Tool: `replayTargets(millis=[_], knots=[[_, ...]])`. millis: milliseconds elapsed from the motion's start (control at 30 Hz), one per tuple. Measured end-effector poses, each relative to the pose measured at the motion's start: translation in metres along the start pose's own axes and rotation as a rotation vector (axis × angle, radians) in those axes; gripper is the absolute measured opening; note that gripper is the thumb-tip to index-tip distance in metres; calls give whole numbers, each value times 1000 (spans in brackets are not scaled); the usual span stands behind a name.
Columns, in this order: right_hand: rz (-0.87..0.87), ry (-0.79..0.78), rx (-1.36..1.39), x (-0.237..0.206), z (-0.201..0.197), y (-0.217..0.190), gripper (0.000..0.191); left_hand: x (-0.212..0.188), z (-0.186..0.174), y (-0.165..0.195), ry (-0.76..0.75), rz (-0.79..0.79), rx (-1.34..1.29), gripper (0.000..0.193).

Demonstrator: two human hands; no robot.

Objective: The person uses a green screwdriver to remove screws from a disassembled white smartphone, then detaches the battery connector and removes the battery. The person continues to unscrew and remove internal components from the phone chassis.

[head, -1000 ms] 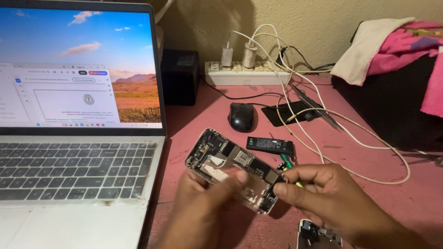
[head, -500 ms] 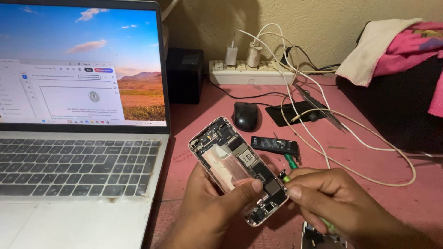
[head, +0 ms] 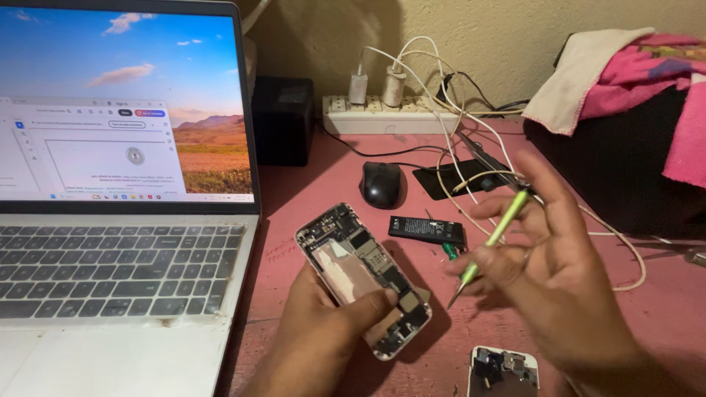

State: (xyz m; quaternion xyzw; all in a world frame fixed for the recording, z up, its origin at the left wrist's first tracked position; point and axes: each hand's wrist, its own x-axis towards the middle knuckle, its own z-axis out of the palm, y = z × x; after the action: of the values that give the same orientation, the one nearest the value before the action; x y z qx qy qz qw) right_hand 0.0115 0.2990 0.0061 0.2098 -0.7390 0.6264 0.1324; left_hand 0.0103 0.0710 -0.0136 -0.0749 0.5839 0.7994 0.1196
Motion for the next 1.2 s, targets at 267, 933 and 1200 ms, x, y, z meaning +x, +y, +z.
replayTargets(millis=[267, 933, 1200], knots=[[-129, 96, -46, -15, 15, 0, 104, 0, 0, -16, -198, 99, -176, 41], [-549, 145, -297, -25, 17, 12, 85, -5, 1, -18, -398, 203, -223, 46], [-535, 249, -226, -26, 29, 11, 81, -3, 3, -16, -386, 204, -258, 50]])
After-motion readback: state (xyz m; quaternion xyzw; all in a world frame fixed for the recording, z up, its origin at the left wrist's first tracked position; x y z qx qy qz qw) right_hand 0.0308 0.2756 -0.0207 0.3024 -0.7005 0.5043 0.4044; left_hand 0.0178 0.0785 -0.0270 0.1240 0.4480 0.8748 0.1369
